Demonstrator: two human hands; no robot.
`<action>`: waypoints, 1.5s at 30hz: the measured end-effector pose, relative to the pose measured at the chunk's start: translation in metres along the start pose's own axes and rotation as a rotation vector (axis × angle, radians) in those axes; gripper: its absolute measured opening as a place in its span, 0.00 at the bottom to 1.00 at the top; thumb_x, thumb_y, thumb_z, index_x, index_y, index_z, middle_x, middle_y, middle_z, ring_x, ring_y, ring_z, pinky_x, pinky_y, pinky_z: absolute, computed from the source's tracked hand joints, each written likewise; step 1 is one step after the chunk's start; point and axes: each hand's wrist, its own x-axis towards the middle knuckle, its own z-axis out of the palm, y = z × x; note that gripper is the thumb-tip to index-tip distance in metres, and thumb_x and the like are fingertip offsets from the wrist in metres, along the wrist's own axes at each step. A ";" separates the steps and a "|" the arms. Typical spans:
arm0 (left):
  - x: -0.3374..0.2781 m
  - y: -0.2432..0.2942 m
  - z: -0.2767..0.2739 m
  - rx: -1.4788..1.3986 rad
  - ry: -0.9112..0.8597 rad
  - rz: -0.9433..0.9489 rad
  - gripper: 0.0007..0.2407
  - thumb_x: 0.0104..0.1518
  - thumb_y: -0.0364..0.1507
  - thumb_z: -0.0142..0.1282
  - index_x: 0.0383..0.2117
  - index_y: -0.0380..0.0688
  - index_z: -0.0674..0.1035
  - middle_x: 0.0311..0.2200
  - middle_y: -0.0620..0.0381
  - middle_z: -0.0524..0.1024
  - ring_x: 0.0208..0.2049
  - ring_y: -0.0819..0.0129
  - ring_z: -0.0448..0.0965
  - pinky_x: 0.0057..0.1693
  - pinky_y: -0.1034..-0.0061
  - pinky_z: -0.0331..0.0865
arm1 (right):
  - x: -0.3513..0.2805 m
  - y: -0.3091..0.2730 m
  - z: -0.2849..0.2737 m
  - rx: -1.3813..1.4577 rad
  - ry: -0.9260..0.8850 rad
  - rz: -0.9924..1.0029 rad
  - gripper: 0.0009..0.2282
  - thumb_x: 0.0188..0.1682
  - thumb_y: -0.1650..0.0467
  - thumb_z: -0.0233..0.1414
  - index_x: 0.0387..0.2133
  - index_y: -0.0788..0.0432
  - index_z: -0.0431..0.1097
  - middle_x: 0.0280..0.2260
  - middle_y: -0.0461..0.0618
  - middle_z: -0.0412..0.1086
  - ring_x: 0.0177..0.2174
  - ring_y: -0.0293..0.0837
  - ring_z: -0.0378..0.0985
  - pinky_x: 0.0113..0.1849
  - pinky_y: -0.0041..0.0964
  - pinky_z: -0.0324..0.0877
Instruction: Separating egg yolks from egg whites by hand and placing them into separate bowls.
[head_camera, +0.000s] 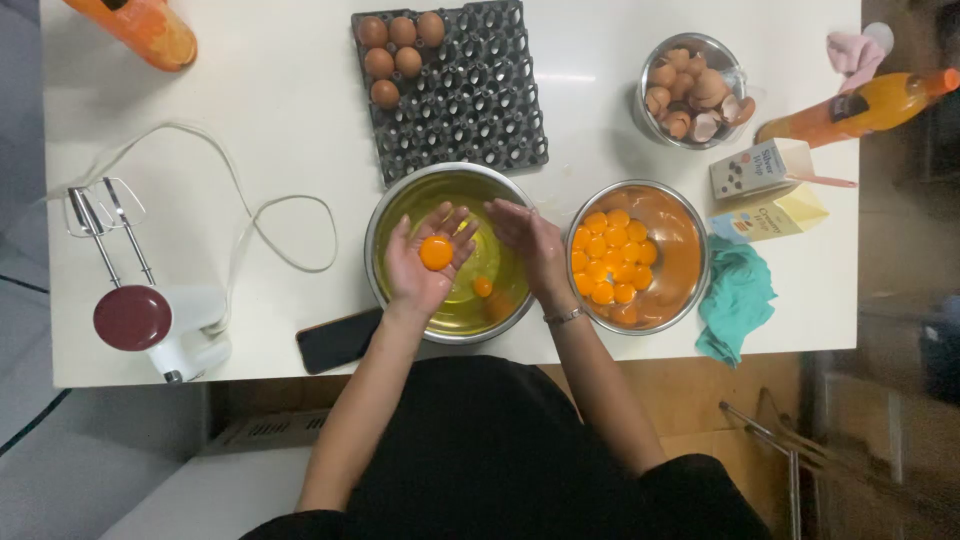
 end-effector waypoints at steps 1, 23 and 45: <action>-0.003 0.004 0.006 -0.001 0.001 0.003 0.26 0.66 0.47 0.41 0.58 0.37 0.74 0.58 0.42 0.73 0.60 0.46 0.73 0.62 0.57 0.70 | 0.002 0.012 -0.001 0.000 -0.002 0.001 0.30 0.61 0.55 0.36 0.60 0.70 0.64 0.61 0.62 0.67 0.60 0.51 0.70 0.62 0.45 0.64; -0.002 -0.003 0.017 0.191 -0.247 0.083 0.30 0.67 0.47 0.37 0.64 0.28 0.66 0.69 0.36 0.61 0.73 0.47 0.57 0.76 0.57 0.48 | -0.003 0.043 0.032 0.881 0.002 0.441 0.19 0.59 0.58 0.42 0.48 0.62 0.68 0.46 0.53 0.73 0.47 0.46 0.76 0.52 0.41 0.72; -0.013 0.014 0.023 0.562 -0.215 0.252 0.31 0.69 0.47 0.29 0.69 0.33 0.61 0.72 0.42 0.56 0.75 0.51 0.53 0.77 0.59 0.44 | 0.001 0.061 0.013 0.939 0.085 0.510 0.22 0.60 0.61 0.39 0.54 0.70 0.64 0.55 0.65 0.68 0.55 0.58 0.72 0.54 0.49 0.72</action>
